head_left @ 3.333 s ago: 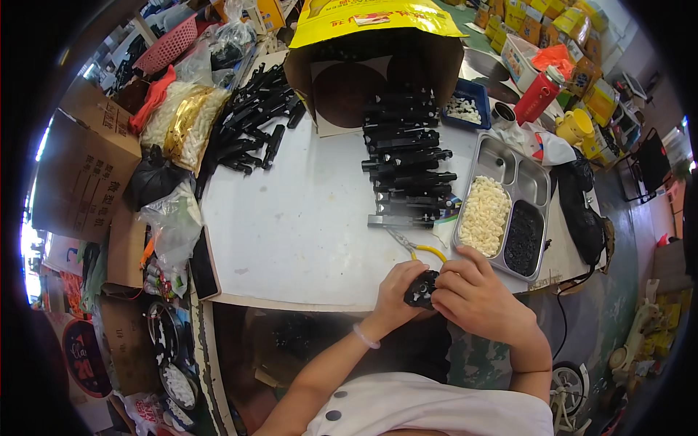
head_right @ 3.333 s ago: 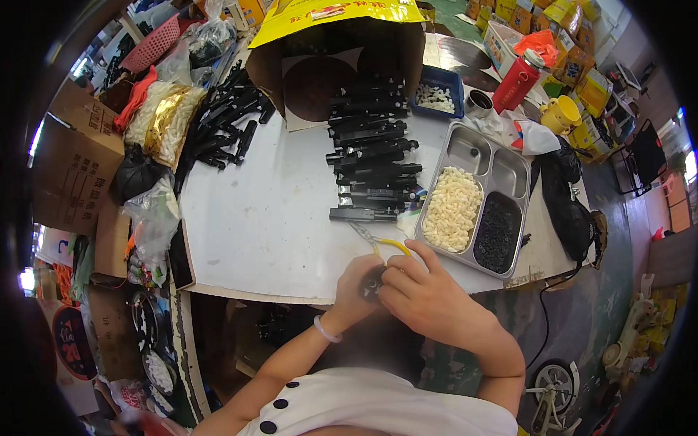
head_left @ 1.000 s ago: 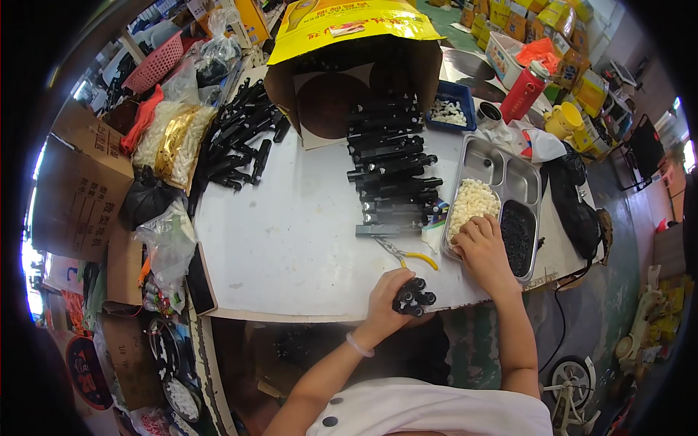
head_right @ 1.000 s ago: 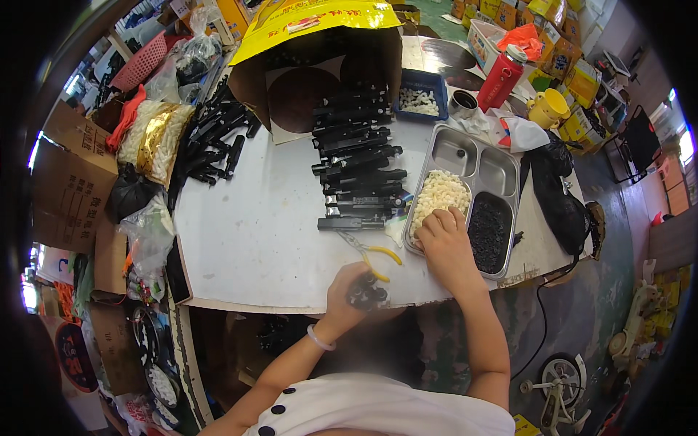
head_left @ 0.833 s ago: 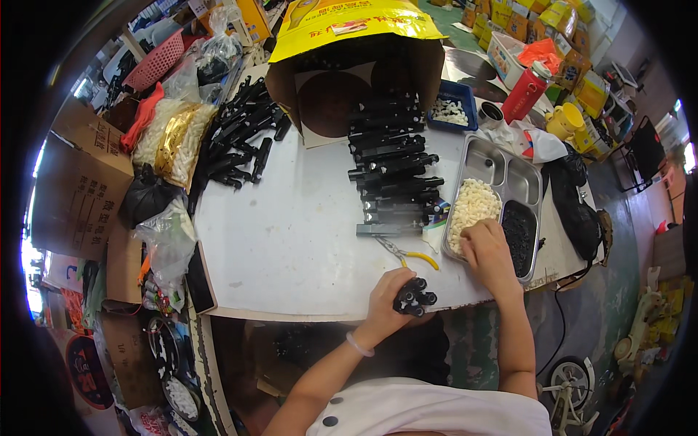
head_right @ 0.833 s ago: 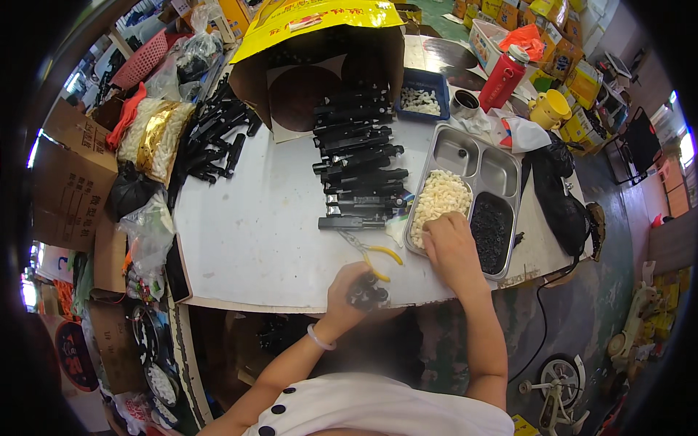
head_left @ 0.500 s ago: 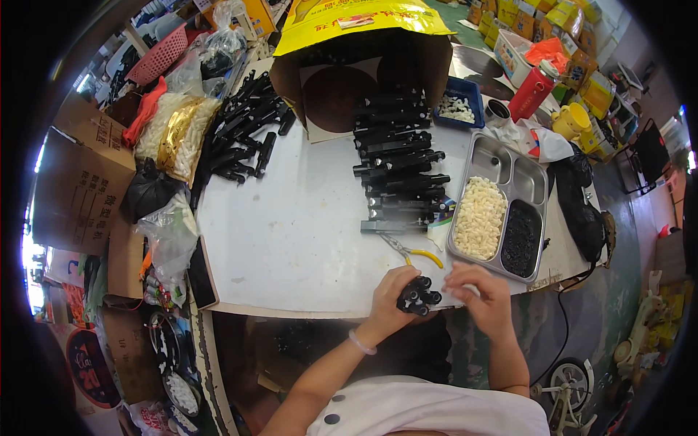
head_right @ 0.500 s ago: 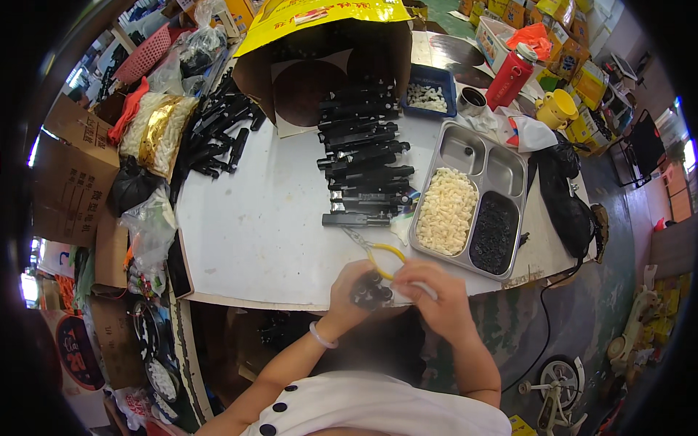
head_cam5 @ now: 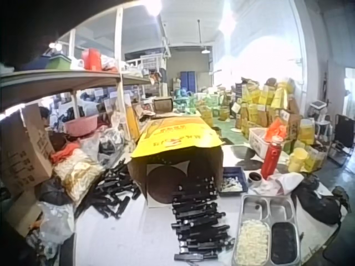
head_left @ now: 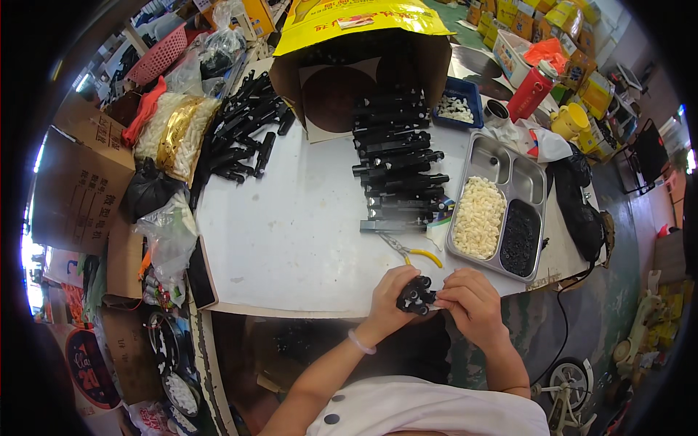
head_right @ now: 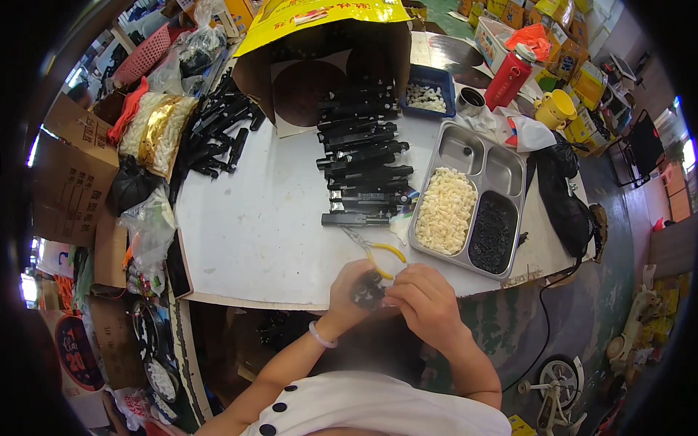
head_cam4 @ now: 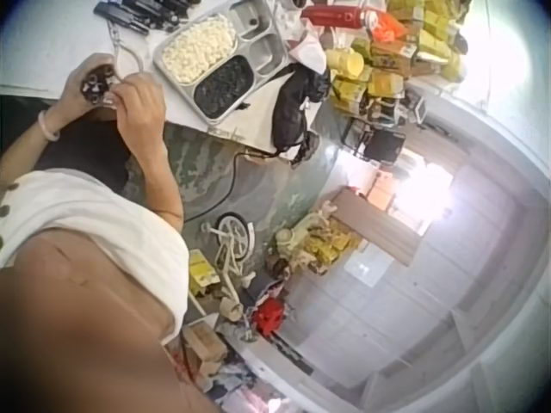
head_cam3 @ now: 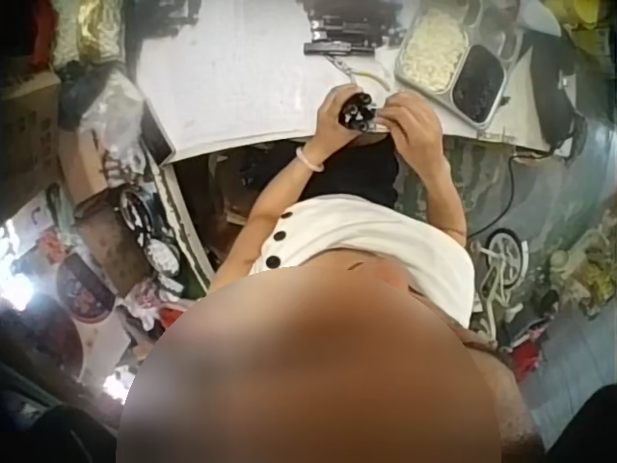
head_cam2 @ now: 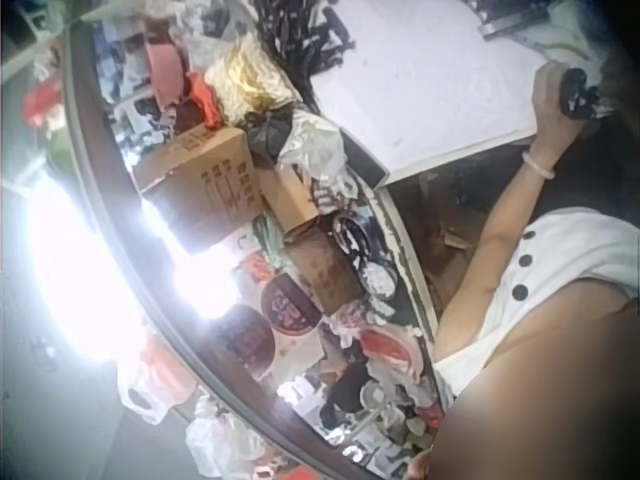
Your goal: Assembling small plastic components by hand using pliers at a factory workbench.
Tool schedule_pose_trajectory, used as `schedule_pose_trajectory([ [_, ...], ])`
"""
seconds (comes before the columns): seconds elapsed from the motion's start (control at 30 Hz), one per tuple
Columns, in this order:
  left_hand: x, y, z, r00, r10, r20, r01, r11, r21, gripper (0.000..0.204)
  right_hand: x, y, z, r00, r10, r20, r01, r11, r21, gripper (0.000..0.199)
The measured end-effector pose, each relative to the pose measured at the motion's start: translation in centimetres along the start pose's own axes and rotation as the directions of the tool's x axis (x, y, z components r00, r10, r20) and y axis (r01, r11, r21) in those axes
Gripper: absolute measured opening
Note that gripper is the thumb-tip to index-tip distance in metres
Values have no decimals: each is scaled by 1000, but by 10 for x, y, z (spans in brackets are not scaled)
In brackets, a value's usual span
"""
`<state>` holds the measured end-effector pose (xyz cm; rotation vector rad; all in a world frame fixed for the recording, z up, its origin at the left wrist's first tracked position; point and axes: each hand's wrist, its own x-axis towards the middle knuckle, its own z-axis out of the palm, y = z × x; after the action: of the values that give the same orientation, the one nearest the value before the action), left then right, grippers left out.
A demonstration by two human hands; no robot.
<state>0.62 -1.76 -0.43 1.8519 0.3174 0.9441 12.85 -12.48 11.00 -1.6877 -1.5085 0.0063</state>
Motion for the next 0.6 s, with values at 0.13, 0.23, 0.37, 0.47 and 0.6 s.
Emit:
schedule_pose_trajectory([
  [0.13,3,3,-1,1000,17,1,-17,1000,11,68,4,-5,-8,996,39,86,-39,999,-7,16],
  [0.23,1,2,-1,1000,8,9,-8,1000,1,68,8,-8,-16,987,10,159,1,998,-70,17],
  [0.37,1,2,0,1000,1,-6,-1,1000,-8,68,16,-18,-24,939,11,344,80,965,-249,16],
  [0.47,2,4,-2,1000,3,-17,-3,1000,11,68,25,-26,-27,896,-25,443,223,889,-401,11],
  [0.6,1,1,-1,1000,22,1,-22,1000,20,70,28,-30,-25,849,-7,529,292,840,-458,12],
])
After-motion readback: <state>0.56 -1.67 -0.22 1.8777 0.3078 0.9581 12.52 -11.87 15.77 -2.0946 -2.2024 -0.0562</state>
